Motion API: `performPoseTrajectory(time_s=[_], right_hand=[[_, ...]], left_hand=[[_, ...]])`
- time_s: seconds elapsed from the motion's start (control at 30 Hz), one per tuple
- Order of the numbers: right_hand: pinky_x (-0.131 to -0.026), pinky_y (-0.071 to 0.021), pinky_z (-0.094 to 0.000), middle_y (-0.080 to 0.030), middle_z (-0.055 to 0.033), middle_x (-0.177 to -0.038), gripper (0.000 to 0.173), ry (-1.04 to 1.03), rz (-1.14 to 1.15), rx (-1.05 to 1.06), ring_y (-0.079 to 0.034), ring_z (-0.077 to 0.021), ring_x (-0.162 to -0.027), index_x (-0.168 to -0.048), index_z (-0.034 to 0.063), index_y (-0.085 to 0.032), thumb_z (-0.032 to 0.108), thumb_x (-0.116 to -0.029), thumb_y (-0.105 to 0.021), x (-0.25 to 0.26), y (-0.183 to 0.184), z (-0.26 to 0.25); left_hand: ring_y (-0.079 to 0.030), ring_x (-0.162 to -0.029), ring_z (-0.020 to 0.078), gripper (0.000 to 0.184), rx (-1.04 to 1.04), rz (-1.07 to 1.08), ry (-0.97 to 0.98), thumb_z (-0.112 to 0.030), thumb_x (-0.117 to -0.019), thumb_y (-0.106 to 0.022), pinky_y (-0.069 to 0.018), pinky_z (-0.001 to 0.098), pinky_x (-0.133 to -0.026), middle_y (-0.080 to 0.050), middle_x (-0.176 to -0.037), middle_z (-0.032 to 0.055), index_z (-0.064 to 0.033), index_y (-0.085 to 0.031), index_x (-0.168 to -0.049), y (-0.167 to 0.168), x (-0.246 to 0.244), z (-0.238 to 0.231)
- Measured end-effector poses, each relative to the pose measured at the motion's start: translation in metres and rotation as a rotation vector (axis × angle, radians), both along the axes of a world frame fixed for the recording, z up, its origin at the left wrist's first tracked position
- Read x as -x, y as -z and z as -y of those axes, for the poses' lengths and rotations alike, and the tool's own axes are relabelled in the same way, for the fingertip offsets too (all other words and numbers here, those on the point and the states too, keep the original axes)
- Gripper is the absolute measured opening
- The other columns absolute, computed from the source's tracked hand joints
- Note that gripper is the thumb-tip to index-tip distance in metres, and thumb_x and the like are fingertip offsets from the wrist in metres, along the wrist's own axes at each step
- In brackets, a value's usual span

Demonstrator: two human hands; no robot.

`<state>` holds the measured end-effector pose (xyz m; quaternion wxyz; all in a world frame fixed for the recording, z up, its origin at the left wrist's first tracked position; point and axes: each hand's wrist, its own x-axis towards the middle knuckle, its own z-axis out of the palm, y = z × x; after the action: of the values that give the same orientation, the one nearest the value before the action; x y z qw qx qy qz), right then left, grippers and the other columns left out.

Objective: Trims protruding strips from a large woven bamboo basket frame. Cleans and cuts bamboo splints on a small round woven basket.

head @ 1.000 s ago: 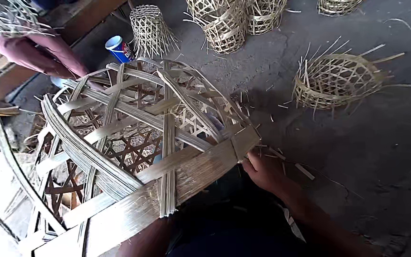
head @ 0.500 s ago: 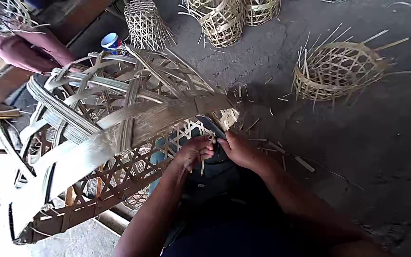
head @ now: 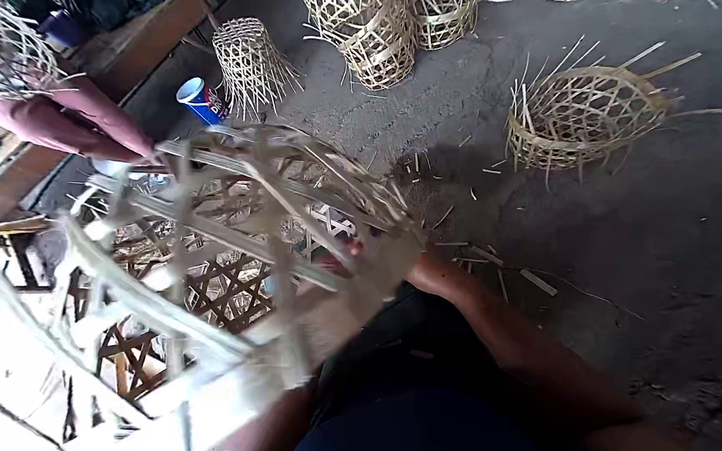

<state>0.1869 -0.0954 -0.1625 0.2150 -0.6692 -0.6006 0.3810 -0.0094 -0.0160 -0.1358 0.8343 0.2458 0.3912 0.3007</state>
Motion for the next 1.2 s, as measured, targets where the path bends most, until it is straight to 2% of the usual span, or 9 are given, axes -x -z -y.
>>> performPoseTrajectory(time_s=[0.17, 0.23, 0.3, 0.4, 0.53, 0.63, 0.73, 1.03, 1.2], right_hand=[[-0.068, -0.0516, -0.0449, -0.058, -0.0133, -0.080, 0.038, 0.060, -0.184, 0.077, -0.060, -0.0246, -0.070, -0.108, -0.0014, -0.059, 0.034, -0.1098, -0.046, -0.008, 0.023, -0.004], [-0.062, -0.0499, -0.0381, -0.054, -0.0075, -0.077, 0.037, 0.091, -0.286, 0.090, -0.054, -0.0175, -0.063, -0.117, 0.0017, -0.056, 0.036, -0.1103, -0.044, -0.015, 0.020, -0.009], [-0.061, -0.0496, -0.0394, -0.054, -0.0081, -0.076, 0.037, 0.139, -0.284, 0.061, -0.054, -0.0186, -0.061, -0.122, 0.0031, -0.056, 0.036, -0.1102, -0.045, -0.017, 0.009, -0.006], [-0.065, -0.0520, -0.0467, -0.058, -0.0112, -0.078, 0.037, 0.201, -0.177, 0.002, -0.058, -0.0241, -0.067, -0.123, 0.0039, -0.058, 0.036, -0.1100, -0.045, -0.020, -0.010, 0.001], [-0.071, -0.0538, -0.0496, -0.061, -0.0140, -0.082, 0.035, 0.209, 0.025, -0.048, -0.064, -0.0277, -0.075, -0.116, 0.0017, -0.059, 0.033, -0.1106, -0.045, -0.016, -0.042, 0.010], [-0.080, -0.0543, -0.0563, -0.068, -0.0221, -0.091, 0.032, 0.194, 0.131, -0.064, -0.069, -0.0383, -0.089, -0.127, -0.0013, -0.061, 0.023, -0.1086, -0.051, -0.010, -0.068, 0.018], [-0.079, -0.0543, -0.0570, -0.070, -0.0214, -0.092, 0.035, 0.194, 0.162, -0.113, -0.070, -0.0393, -0.090, -0.137, 0.0042, -0.058, 0.021, -0.1069, -0.055, -0.011, -0.066, 0.016], [-0.080, -0.0542, -0.0554, -0.067, -0.0207, -0.090, 0.031, 0.194, 0.056, -0.089, -0.068, -0.0349, -0.088, -0.114, -0.0024, -0.063, 0.026, -0.1076, -0.053, -0.014, -0.038, 0.025], [-0.094, -0.0502, -0.0564, -0.067, -0.0279, -0.108, 0.041, 0.117, -0.041, 0.084, -0.067, -0.0403, -0.105, -0.140, -0.0024, -0.053, 0.025, -0.1109, -0.045, -0.006, -0.030, 0.036]], left_hand=[[-0.073, -0.080, 0.0099, 0.022, -0.780, -0.088, 0.326, -0.017, -0.1035, -0.052, -0.0624, 0.0277, -0.076, -0.075, -0.089, 0.0005, -0.0130, -0.073, -0.097, -0.083, 0.026, -0.014], [-0.070, -0.110, 0.0209, 0.028, -0.932, -0.130, 0.738, -0.015, -0.1034, -0.058, -0.0579, 0.0383, -0.099, -0.072, -0.122, 0.0106, -0.0021, -0.072, -0.124, -0.075, 0.020, -0.016], [-0.071, -0.107, 0.0148, 0.031, -0.983, -0.388, 0.832, -0.014, -0.1023, -0.062, -0.0599, 0.0330, -0.095, -0.073, -0.123, 0.0068, -0.0032, -0.068, -0.131, -0.053, 0.016, -0.010], [-0.073, -0.076, 0.0092, 0.022, -0.882, -0.903, 0.667, -0.026, -0.1043, -0.060, -0.0625, 0.0289, -0.069, -0.076, -0.099, -0.0002, -0.0098, -0.074, -0.112, -0.020, 0.009, -0.013], [-0.071, -0.064, 0.0102, 0.034, -0.555, -0.681, 0.653, -0.023, -0.1112, -0.043, -0.0591, 0.0250, -0.056, -0.076, -0.100, 0.0051, -0.0010, -0.067, -0.120, -0.003, -0.003, -0.010], [-0.066, -0.067, 0.0057, 0.033, -0.350, -0.366, 0.461, -0.019, -0.1113, -0.038, -0.0538, 0.0184, -0.060, -0.074, -0.104, 0.0078, -0.0003, -0.062, -0.126, 0.019, -0.009, -0.007], [-0.058, -0.057, 0.0029, 0.021, -0.175, -0.471, 0.215, -0.012, -0.1101, -0.042, -0.0498, 0.0143, -0.054, -0.063, -0.075, -0.0002, -0.0050, -0.061, -0.102, -0.009, -0.042, 0.014], [-0.062, -0.063, 0.0041, 0.018, -0.269, -0.225, 0.275, -0.001, -0.1053, -0.045, -0.0540, 0.0166, -0.059, -0.066, -0.078, 0.0024, 0.0007, -0.063, -0.104, 0.044, -0.011, -0.001], [-0.057, -0.055, 0.0025, 0.019, -0.257, -0.286, 0.260, -0.002, -0.1067, -0.042, -0.0508, 0.0150, -0.054, -0.060, -0.071, -0.0002, -0.0016, -0.059, -0.099, 0.030, -0.018, 0.004]])
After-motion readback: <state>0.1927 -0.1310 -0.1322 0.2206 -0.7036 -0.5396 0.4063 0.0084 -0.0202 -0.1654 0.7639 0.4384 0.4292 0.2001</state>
